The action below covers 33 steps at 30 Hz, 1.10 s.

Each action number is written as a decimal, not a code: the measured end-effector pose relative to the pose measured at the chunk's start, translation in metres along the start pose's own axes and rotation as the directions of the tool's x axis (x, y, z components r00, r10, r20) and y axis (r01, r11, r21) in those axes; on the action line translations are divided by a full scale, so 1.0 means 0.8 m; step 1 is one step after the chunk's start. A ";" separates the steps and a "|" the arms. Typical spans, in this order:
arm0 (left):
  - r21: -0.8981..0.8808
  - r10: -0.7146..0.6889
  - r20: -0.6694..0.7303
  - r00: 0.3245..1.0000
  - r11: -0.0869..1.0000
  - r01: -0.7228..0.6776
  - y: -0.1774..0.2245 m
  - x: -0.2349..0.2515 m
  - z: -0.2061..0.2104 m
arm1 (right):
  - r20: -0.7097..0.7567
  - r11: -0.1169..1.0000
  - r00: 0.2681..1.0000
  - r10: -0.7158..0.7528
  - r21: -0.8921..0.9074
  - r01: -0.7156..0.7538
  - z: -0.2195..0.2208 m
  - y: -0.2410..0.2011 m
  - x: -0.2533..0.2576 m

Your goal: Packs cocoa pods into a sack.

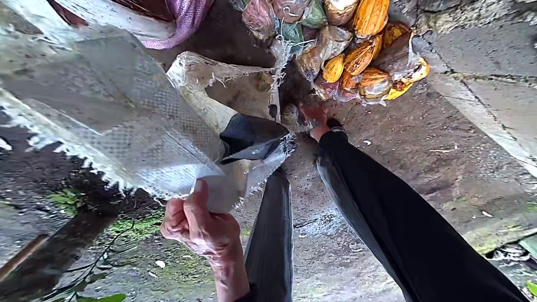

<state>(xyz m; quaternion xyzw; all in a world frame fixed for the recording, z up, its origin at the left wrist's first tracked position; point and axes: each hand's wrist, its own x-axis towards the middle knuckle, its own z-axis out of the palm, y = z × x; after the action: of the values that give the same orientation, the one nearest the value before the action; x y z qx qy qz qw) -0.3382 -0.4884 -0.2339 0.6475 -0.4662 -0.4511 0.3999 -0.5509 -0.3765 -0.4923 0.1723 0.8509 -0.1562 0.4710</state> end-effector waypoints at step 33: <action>0.123 -0.086 0.260 0.962 0.991 0.056 0.001 -0.038 0.043 | -0.425 0.929 0.828 -0.365 -0.119 0.349 -0.303 -0.101 0.024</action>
<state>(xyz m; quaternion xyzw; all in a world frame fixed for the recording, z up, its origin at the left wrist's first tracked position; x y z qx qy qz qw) -0.3763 -0.4626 -0.2361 0.6197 -0.5171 -0.5199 0.2798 -0.7775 -0.3421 -0.3772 0.0325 0.9547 -0.1831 0.2321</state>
